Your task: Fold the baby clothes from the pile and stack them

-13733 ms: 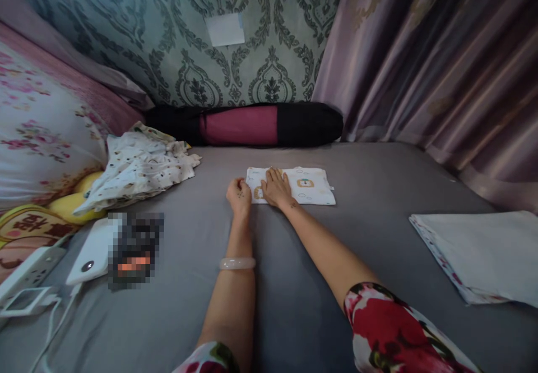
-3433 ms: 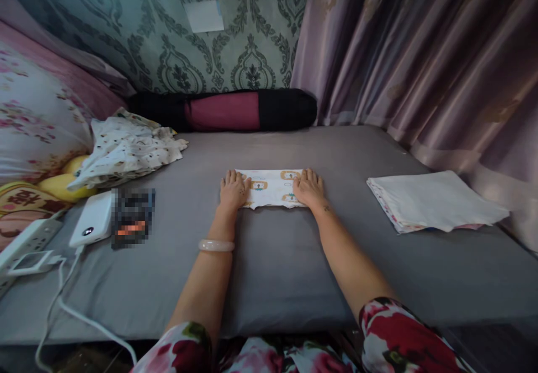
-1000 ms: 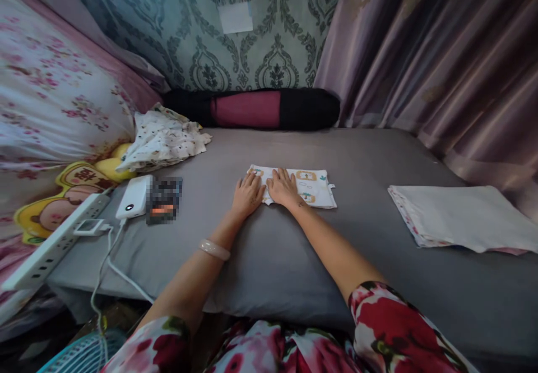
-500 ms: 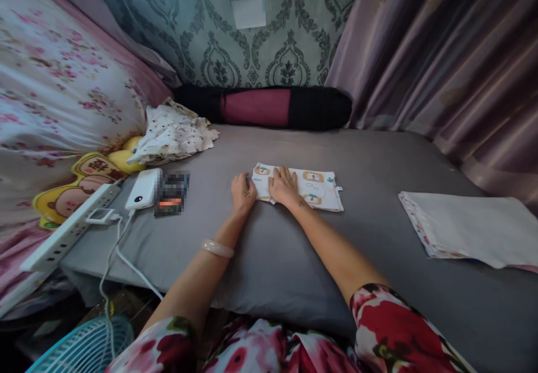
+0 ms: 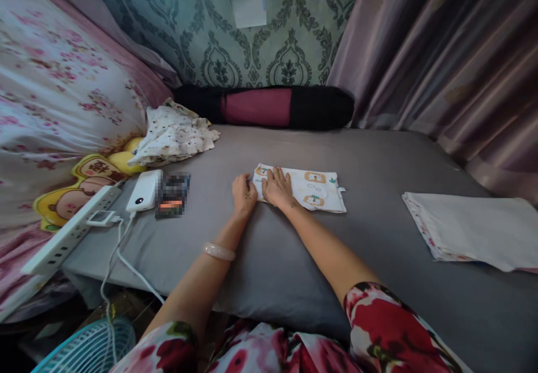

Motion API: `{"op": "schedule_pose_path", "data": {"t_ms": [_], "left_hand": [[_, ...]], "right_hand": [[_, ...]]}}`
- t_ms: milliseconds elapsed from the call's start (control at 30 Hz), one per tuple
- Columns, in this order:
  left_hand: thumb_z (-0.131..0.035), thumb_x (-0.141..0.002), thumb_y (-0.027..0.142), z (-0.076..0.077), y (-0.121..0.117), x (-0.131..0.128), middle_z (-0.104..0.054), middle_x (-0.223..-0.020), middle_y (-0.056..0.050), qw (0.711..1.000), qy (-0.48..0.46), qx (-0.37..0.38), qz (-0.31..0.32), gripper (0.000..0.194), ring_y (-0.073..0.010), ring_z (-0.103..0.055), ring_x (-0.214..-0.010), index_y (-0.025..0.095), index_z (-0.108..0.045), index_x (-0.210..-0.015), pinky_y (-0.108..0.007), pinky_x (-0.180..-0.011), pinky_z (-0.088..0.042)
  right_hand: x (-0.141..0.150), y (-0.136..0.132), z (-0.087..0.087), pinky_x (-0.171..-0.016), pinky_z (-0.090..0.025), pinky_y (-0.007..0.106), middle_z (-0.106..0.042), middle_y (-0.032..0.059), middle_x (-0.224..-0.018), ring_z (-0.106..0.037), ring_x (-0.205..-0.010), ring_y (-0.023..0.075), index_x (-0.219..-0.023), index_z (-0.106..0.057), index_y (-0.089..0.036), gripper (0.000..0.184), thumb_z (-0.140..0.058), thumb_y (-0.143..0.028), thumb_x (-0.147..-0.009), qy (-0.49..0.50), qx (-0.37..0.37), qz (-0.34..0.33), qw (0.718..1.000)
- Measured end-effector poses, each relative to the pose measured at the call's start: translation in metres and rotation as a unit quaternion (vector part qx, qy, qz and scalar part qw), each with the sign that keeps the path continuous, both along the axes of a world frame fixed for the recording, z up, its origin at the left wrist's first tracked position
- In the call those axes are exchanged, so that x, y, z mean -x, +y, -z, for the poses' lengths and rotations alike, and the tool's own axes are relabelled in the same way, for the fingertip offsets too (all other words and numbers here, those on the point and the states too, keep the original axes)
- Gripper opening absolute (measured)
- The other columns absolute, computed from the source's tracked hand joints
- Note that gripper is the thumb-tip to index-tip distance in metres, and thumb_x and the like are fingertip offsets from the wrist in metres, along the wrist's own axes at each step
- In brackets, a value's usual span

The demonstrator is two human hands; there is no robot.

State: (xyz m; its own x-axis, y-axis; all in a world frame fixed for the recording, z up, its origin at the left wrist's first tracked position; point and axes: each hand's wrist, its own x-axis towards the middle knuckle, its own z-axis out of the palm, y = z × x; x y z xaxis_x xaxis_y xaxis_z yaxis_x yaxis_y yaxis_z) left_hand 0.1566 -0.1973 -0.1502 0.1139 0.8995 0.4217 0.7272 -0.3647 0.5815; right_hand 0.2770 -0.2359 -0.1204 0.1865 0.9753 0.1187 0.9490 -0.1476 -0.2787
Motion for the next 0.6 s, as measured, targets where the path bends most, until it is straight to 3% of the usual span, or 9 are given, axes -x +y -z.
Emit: {"op": "schedule_pose_path", "data": {"t_ms": [233,600], "left_hand": [[-0.039,-0.086,0.015,-0.002,0.0,0.0,-0.066,-0.107,-0.01,0.999,-0.043,0.003,-0.011,0.028,-0.0203,-0.06,-0.105,0.019,-0.058,-0.107,-0.037,-0.095,-0.049],[-0.039,-0.088,0.018,-0.006,0.0,-0.001,-0.063,-0.101,-0.01,0.992,-0.124,-0.006,-0.021,0.026,-0.0175,-0.061,-0.095,0.017,-0.056,-0.107,-0.033,-0.09,-0.049]], "right_hand": [[0.011,0.005,-0.01,-0.114,-0.016,0.05,-0.035,0.0174,-0.152,-0.027,-0.141,0.0293,-0.144,-0.039,-0.009,0.051,-0.03,-0.032,-0.099,0.007,-0.007,-0.02,1.0],[0.026,0.016,0.001,-0.114,-0.016,0.047,-0.033,0.0163,-0.154,-0.025,-0.142,0.0272,-0.144,-0.038,-0.008,0.052,-0.026,-0.033,-0.1,-0.001,-0.004,-0.049,0.999]]}}
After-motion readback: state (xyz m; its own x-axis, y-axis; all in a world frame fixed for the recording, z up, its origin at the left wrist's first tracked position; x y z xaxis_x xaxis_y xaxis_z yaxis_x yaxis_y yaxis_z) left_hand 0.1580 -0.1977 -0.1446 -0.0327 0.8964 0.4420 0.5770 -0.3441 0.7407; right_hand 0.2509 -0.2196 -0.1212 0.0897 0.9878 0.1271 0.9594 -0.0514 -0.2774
